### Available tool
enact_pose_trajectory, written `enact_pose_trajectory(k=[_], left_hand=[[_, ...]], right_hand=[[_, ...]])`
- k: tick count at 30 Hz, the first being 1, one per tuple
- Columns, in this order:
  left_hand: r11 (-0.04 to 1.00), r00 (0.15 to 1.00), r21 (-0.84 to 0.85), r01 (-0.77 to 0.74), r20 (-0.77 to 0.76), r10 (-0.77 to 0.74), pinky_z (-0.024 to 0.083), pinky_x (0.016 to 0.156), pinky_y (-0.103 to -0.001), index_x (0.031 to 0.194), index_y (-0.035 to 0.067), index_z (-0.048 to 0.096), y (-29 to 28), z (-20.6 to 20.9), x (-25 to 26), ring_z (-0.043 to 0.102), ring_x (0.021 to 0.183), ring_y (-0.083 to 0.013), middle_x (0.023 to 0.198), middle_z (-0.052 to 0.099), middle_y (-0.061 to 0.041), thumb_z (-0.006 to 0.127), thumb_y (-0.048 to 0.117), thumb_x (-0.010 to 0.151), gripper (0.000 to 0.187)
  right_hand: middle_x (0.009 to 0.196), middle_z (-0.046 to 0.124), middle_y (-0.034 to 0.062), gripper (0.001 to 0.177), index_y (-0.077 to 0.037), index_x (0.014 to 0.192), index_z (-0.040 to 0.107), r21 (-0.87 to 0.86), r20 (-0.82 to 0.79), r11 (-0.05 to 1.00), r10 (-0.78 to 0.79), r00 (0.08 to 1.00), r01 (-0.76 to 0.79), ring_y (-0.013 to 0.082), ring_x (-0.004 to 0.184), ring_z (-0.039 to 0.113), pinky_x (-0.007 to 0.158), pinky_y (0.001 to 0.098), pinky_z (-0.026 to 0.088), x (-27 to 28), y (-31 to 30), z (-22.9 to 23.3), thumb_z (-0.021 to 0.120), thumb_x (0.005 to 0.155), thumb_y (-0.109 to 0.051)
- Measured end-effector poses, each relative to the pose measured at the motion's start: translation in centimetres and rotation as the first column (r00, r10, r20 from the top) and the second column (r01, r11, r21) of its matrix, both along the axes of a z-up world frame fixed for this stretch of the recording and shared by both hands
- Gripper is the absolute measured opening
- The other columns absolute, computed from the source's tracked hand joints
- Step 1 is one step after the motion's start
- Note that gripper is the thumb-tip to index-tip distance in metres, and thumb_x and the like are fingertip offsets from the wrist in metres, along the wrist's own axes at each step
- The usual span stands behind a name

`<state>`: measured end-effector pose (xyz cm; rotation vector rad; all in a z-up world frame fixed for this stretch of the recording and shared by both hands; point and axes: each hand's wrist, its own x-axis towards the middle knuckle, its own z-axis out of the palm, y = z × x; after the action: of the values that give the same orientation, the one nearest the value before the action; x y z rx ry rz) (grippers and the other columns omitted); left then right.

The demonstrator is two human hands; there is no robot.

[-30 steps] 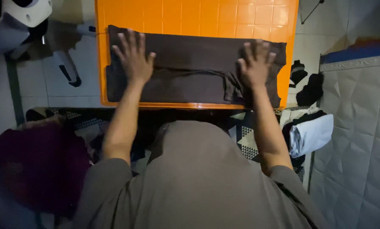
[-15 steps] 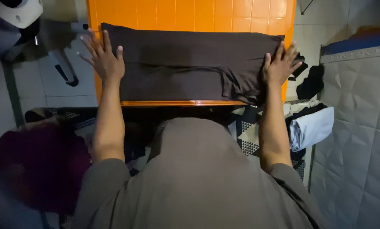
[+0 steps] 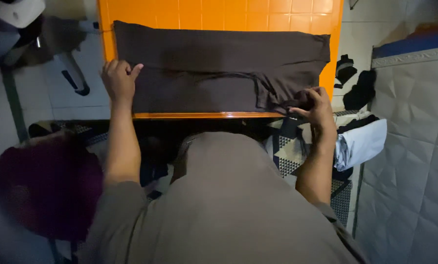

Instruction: Folding a brown t-shirt on an orange plastic table.

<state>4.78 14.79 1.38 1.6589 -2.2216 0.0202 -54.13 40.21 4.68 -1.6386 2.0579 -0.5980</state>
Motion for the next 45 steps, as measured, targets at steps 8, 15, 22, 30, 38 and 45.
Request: enact_pose_trajectory(k=[8,15,22,30,38,45], left_hand=[[0.929,0.947,0.367,-0.047,-0.279,0.158,0.055,0.083,-0.043,0.103,0.005,0.062,-0.2,3.9,1.2,0.063,0.093,-0.026,0.099,0.062,-0.008,0.093,0.022,0.078,0.043],[0.973,0.973,0.112,-0.202,-0.093,0.213,0.052,0.091,-0.046,0.109,0.01,0.064,-0.5,2.9,-1.8,0.062,0.108,-0.0282,0.114,0.063,-0.009,0.083,0.01,0.089,0.027],[0.843,0.75,0.041,0.536,-0.48,-0.454,0.052,0.099,-0.042,0.115,0.014,0.068,2.1,3.1,-18.8,0.061,0.11,-0.0258,0.112,0.066,-0.008,0.094,0.029,0.079,0.046],[0.542,0.552,0.103,0.834,-0.134,-0.823,0.031,0.112,-0.059,0.149,0.012,0.043,10.5,2.0,-34.1,0.038,0.138,-0.0359,0.15,0.039,-0.016,0.092,0.039,0.064,0.102],[0.653,0.627,-0.067,0.755,-0.221,-0.747,0.038,0.11,-0.055,0.138,0.008,0.047,12.9,-2.9,-38.0,0.045,0.133,-0.0332,0.141,0.044,-0.014,0.081,0.013,0.082,0.066],[0.552,0.434,-0.248,0.796,-0.402,-0.806,0.047,0.09,-0.043,0.103,0.002,0.069,11.5,1.2,-35.6,0.061,0.105,-0.0275,0.111,0.061,-0.01,0.075,0.002,0.085,0.019]], right_hand=[[0.126,0.064,0.0193,0.053,-0.003,0.115,0.074,0.064,-0.168,0.991,0.128,0.977,-0.119,0.0393,0.117,0.063,0.099,0.0449,0.054,0.8,-0.6,0.9,0.091,0.066,-0.014],[0.122,0.068,0.018,0.029,0.0,0.11,0.07,-0.124,-0.041,0.992,-0.034,0.999,0.028,0.0349,0.11,0.069,0.094,0.0392,0.056,0.7,-0.6,1.3,0.074,0.081,0.0],[0.1,0.073,0.0124,0.021,0.001,0.114,0.069,-0.179,0.22,0.972,-0.113,0.969,0.154,0.0215,0.092,0.072,0.085,0.0315,0.056,0.9,-2.1,1.0,0.071,0.092,0.002],[0.099,0.072,0.0085,0.025,0.002,0.111,0.067,-0.209,0.283,0.975,-0.011,0.959,0.072,0.0138,0.091,0.069,0.081,0.0274,0.055,1.1,-2.9,3.6,0.08,0.09,0.003],[0.094,0.07,0.008,0.023,0.001,0.107,0.069,-0.225,0.298,0.969,-0.027,0.954,0.098,0.0139,0.085,0.067,0.077,0.0268,0.054,-0.6,-1.3,3.8,0.079,0.086,0.006],[0.095,0.07,0.0101,0.025,0.0,0.106,0.073,-0.096,0.217,0.989,-0.089,0.972,0.113,0.0168,0.085,0.066,0.077,0.0305,0.052,-1.6,1.3,2.3,0.074,0.082,0.009]])
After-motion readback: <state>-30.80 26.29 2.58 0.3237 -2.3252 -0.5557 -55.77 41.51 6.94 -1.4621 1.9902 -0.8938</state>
